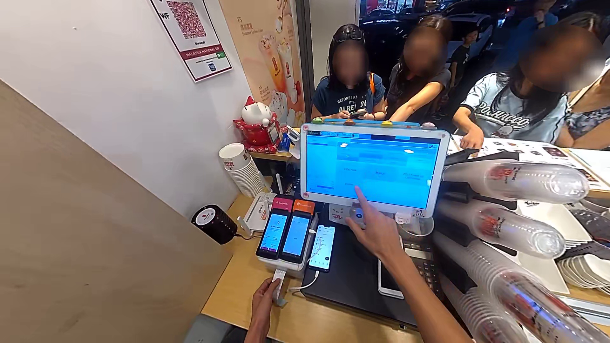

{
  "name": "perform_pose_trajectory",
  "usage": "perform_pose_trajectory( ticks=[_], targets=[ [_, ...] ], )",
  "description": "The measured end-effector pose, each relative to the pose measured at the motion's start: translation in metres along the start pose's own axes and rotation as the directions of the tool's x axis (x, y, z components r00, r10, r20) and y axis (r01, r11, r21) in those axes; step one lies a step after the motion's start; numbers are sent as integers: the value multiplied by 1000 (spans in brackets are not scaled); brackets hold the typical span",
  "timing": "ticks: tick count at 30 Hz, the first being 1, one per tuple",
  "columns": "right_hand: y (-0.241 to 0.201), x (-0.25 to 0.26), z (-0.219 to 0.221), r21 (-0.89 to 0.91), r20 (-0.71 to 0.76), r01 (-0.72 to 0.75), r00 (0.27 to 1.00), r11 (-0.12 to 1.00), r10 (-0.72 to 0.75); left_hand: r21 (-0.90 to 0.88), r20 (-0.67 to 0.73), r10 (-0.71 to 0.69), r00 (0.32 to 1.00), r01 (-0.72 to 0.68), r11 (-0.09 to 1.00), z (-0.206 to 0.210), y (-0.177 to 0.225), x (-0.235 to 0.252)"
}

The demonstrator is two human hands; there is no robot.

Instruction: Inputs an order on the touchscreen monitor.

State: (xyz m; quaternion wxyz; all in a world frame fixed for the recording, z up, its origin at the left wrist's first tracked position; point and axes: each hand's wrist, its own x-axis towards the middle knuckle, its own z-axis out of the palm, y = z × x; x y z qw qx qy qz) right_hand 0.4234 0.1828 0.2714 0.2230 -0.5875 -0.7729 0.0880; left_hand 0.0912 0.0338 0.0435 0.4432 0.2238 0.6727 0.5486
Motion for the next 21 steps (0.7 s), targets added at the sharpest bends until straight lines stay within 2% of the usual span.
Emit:
perform_pose_trajectory(
  ticks=[3, 5, 10, 14, 21],
  targets=[
    [-3, 4, 0, -20, 88, -39, 995, 999, 40, 6, -9, -9, 1000, 9, 1000, -1, -1, 1],
    [-3, 3, 0, -25, 87, -39, 995, 999, 41, 5, -8, -16, 1000, 16, 1000, -2, -4, 2],
    [1, 4, -1, -7, -35, 5, 999, 1000, -5, -15, -20, -23, 1000, 22, 1000, 0, -6, 1],
    [2, 17, -21, 16, -173, -9, 985, 1000, 12, 18, -27, -37, 999, 37, 999, 3, 0, -2],
    [10, 25, -41, 10, -221, -39, 974, 999, 41, 2, -23, -42, 999, 42, 999, 1, -5, 0]
  ],
)
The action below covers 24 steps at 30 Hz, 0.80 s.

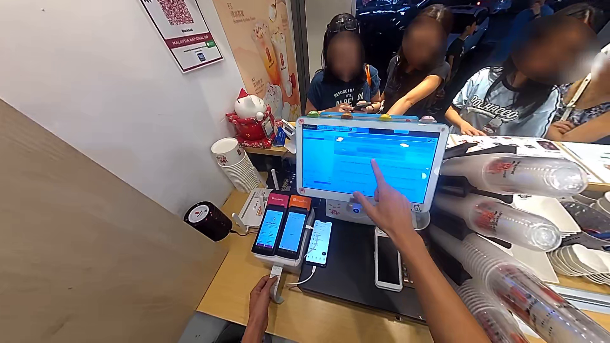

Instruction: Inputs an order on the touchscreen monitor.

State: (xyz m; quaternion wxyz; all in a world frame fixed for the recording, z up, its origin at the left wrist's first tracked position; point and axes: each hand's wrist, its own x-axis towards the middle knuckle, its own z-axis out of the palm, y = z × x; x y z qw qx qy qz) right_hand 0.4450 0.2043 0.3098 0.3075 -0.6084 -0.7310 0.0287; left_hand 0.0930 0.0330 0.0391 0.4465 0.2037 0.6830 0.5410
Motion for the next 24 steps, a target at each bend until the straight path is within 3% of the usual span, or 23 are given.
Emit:
perform_pose_trajectory(
  ticks=[13, 20, 24],
  targets=[
    [-12, 5, 2, 4, 50, -11, 999, 1000, 11, 11, -15, -20, 1000, 20, 1000, 4, 4, -1],
    [-25, 13, 0, -30, 106, -90, 990, 995, 93, 13, -15, -37, 999, 37, 999, 3, 5, -1],
    [-30, 1, 9, 22, 57, -38, 998, 999, 37, 29, -15, -43, 999, 43, 999, 3, 5, 0]
  ],
)
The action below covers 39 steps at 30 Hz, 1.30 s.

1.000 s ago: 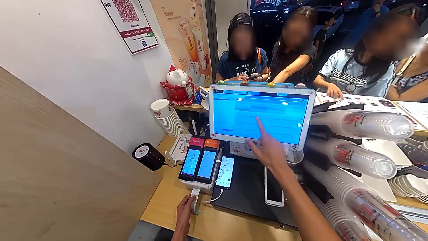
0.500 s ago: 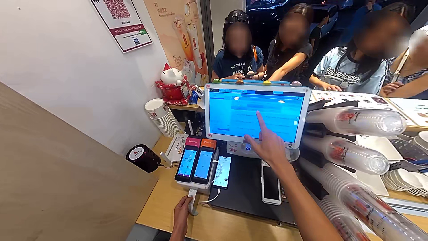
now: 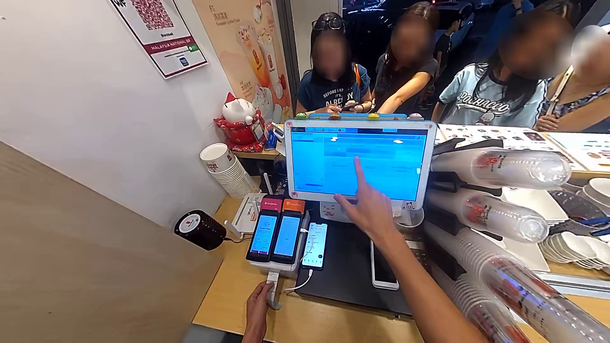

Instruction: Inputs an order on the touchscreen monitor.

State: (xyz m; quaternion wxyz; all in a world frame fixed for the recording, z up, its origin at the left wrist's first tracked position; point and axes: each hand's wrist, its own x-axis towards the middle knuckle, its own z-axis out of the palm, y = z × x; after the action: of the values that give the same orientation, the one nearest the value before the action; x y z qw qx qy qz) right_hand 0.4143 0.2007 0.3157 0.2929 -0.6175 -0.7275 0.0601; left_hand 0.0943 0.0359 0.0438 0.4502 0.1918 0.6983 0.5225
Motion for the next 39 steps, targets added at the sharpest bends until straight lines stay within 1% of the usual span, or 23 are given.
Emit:
perform_pose_trajectory(
  ticks=[3, 5, 6, 12, 15, 16, 18, 21, 23, 28, 30, 34, 39],
  targets=[
    [-5, -17, 15, -4, 53, 59, 997, 998, -59, -7, -9, 0, 1000, 0, 1000, 1, -1, 1],
    [-4, -22, 23, -8, 113, 45, 993, 999, -44, -12, -11, -4, 1000, 4, 1000, 3, -1, 0],
    [-2, -22, 25, -12, 116, 36, 993, 999, -34, -12, -12, -3, 1000, 3, 1000, 3, -2, 0],
    [7, -6, 24, -25, 32, 9, 999, 1000, -8, -10, -15, 2, 1000, -2, 1000, 0, -8, 4],
    [7, -15, 23, 0, -37, 60, 997, 998, -60, -20, -22, 9, 1000, -9, 1000, 1, -9, 3],
    [7, -21, 24, 10, -36, 80, 996, 997, -80, -24, -27, 5, 1000, -6, 1000, 1, -10, 2],
    [9, -34, 30, 11, 17, 103, 995, 995, -103, -29, -24, -2, 1000, 1, 1000, 1, -12, 0],
    [13, -45, 37, -7, 122, 78, 990, 997, -76, -39, -32, 5, 999, -7, 999, 2, -12, -1],
    [14, -48, 36, -9, 153, 61, 987, 998, -59, -40, -31, 9, 999, -11, 999, 2, -11, -1],
    [18, -46, 31, -5, 93, 81, 992, 997, -80, -39, -26, 13, 1000, -14, 999, 2, -9, -3],
    [19, -38, 27, -1, 39, 80, 996, 997, -80, -53, -27, 4, 1000, -5, 999, 4, -6, -6],
    [15, -10, 6, 15, -20, 12, 1000, 1000, -12, -41, -30, 15, 999, -17, 999, 3, -8, -6],
    [18, 4, -2, 0, -55, 24, 998, 1000, -24, -34, -28, 36, 999, -37, 999, 0, -11, -1]
  ],
)
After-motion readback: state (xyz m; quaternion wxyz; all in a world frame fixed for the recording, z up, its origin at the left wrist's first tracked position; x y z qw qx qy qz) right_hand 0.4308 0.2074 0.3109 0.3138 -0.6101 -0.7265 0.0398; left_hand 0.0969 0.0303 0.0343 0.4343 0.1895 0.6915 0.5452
